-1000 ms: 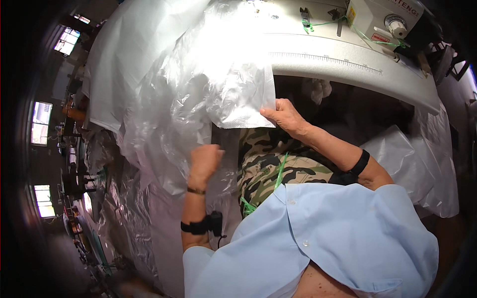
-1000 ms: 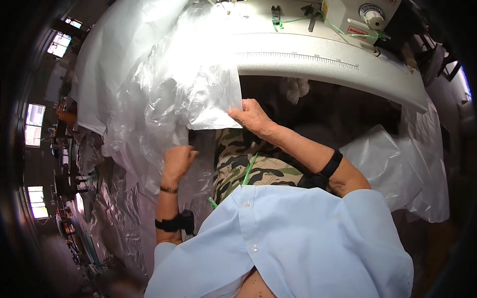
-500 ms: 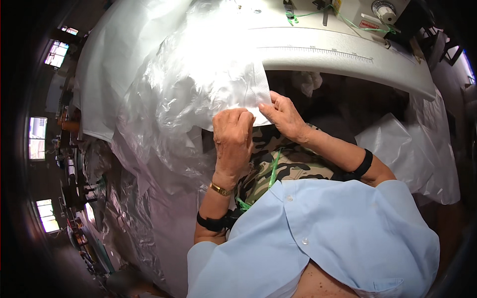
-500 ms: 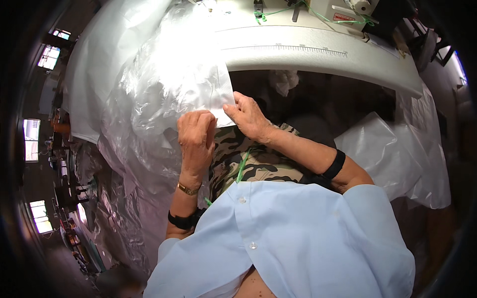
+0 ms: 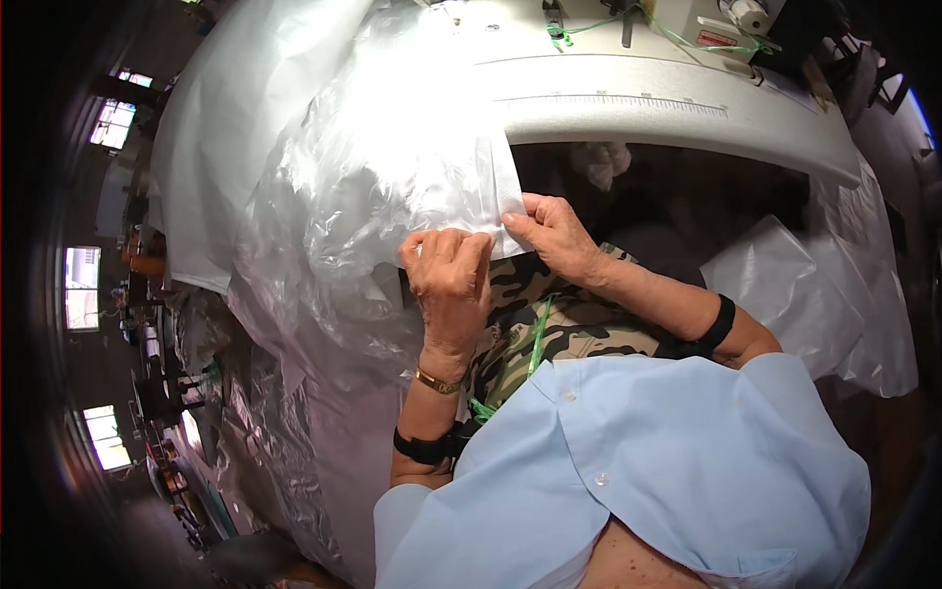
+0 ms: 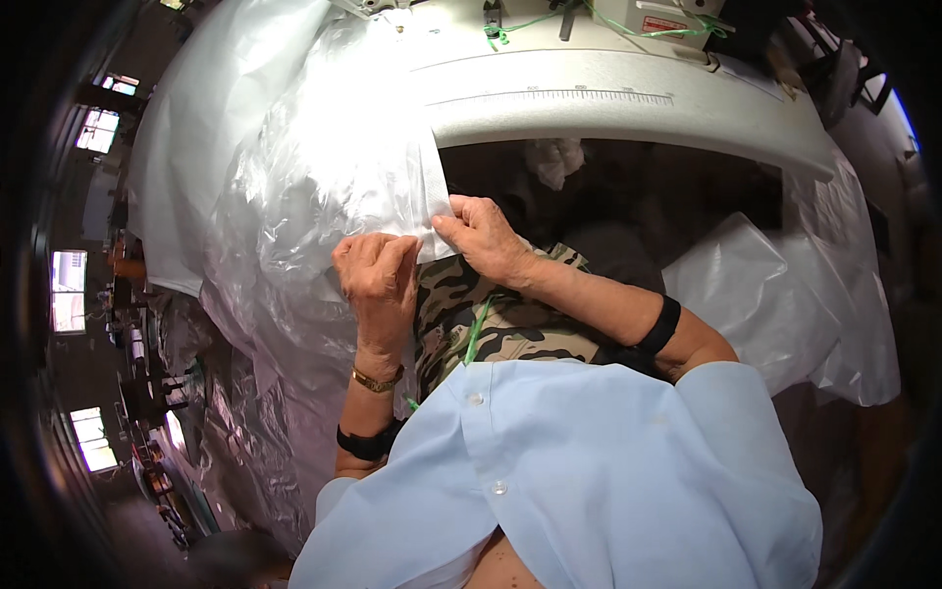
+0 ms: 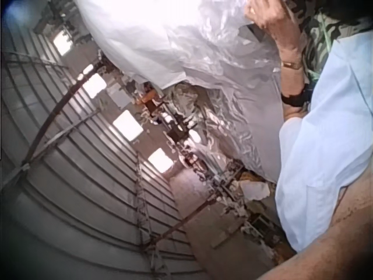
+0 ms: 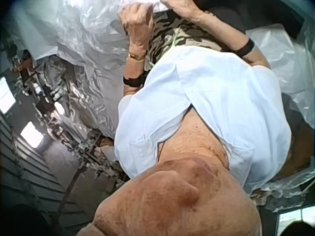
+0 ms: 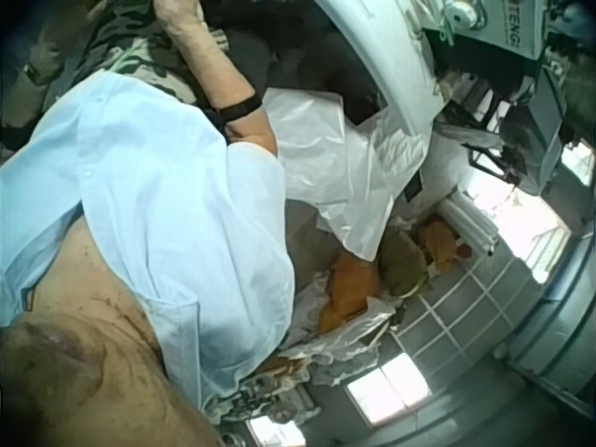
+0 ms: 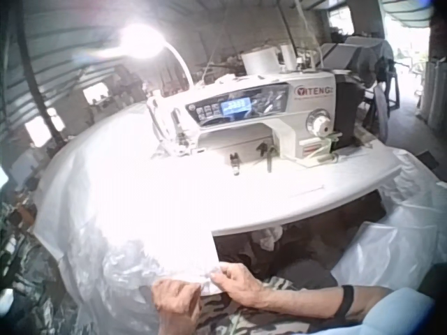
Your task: Sewing the edges of a large white plastic sheet using an industrial sewing machine.
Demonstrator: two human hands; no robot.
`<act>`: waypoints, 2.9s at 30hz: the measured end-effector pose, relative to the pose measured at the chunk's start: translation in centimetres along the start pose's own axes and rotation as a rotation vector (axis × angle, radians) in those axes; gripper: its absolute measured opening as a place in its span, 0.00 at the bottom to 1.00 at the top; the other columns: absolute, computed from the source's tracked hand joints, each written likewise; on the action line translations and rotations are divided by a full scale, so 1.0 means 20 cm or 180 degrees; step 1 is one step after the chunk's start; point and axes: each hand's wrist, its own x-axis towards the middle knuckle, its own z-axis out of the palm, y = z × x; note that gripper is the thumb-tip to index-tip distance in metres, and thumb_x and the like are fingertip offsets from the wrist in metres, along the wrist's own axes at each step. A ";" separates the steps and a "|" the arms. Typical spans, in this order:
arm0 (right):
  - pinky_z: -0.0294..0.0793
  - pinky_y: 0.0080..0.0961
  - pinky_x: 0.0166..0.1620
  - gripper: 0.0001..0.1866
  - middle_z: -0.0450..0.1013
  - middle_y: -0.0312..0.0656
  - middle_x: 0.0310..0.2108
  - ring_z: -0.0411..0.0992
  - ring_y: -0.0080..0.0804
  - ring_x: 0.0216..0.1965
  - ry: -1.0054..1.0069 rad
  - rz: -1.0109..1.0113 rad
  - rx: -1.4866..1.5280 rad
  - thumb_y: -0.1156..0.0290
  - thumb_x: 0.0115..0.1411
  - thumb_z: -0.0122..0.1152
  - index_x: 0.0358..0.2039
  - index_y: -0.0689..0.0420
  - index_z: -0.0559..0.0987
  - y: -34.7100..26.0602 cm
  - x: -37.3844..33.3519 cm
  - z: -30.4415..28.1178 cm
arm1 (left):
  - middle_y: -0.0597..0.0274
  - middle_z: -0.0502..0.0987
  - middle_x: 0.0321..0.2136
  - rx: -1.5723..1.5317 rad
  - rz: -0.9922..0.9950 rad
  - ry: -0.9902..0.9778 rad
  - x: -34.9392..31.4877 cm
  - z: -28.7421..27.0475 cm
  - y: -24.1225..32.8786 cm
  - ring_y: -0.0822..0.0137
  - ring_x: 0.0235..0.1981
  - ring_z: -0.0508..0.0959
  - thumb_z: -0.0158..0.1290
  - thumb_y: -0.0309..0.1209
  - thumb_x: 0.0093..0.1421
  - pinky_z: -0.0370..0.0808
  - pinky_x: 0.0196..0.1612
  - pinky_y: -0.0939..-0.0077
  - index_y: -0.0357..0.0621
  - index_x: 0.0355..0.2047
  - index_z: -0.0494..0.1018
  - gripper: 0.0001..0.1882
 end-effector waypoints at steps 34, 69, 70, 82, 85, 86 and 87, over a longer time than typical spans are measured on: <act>0.61 0.14 0.30 0.16 0.70 0.26 0.24 0.62 0.11 0.26 -0.0680 0.0689 0.0825 0.61 0.70 0.50 0.35 0.60 0.79 -0.13 -0.01 -0.09 | 0.61 0.77 0.40 0.0581 0.0547 0.0239 -0.01 -0.06 0.01 0.60 0.41 0.76 0.57 0.26 0.57 0.61 0.57 0.59 0.44 0.45 0.76 0.14; 0.77 0.21 0.39 0.18 0.77 0.39 0.30 0.75 0.20 0.32 -0.0364 0.0436 0.0444 0.62 0.71 0.47 0.37 0.65 0.77 -0.11 -0.03 -0.01 | 0.64 0.71 0.27 0.0349 0.0436 -0.0160 -0.10 -0.14 -0.04 0.64 0.30 0.73 0.59 0.31 0.56 0.66 0.45 0.64 0.45 0.31 0.74 0.06; 0.77 0.20 0.37 0.17 0.77 0.38 0.29 0.75 0.20 0.30 -0.0316 0.0353 0.0257 0.62 0.71 0.48 0.37 0.65 0.77 -0.11 -0.03 -0.01 | 0.61 0.70 0.23 0.0204 0.0459 -0.0362 -0.13 -0.17 -0.01 0.61 0.25 0.71 0.62 0.36 0.56 0.66 0.32 0.69 0.45 0.28 0.74 0.11; 0.72 0.42 0.30 0.22 0.72 0.53 0.17 0.73 0.53 0.23 0.0013 -0.0138 -0.1575 0.60 0.65 0.50 0.21 0.64 0.75 -0.32 -0.11 0.05 | 0.60 0.73 0.44 -0.6350 -0.3179 -0.0054 -0.10 0.32 0.11 0.66 0.47 0.75 0.59 0.47 0.62 0.75 0.50 0.66 0.40 0.53 0.68 0.28; 0.72 0.44 0.30 0.21 0.72 0.54 0.18 0.74 0.53 0.23 0.0111 -0.0153 -0.2218 0.61 0.65 0.49 0.20 0.64 0.75 -0.32 -0.13 0.05 | 0.60 0.75 0.41 -0.6817 -0.3677 0.0478 -0.06 0.32 0.10 0.65 0.42 0.77 0.61 0.39 0.61 0.78 0.44 0.67 0.41 0.49 0.70 0.21; 0.72 0.46 0.30 0.20 0.73 0.54 0.19 0.74 0.53 0.24 0.0081 -0.0078 -0.2495 0.63 0.65 0.49 0.21 0.63 0.76 -0.34 -0.13 0.06 | 0.61 0.75 0.40 -0.6573 -0.3877 0.0594 -0.05 0.33 0.09 0.65 0.41 0.78 0.61 0.36 0.61 0.78 0.42 0.69 0.41 0.48 0.71 0.19; 0.72 0.46 0.30 0.20 0.73 0.54 0.19 0.74 0.53 0.24 0.0059 -0.0075 -0.2514 0.63 0.65 0.49 0.21 0.63 0.76 -0.33 -0.14 0.06 | 0.61 0.76 0.39 -0.6321 -0.4073 0.0711 -0.05 0.34 0.08 0.66 0.39 0.78 0.62 0.33 0.60 0.79 0.41 0.70 0.41 0.47 0.72 0.18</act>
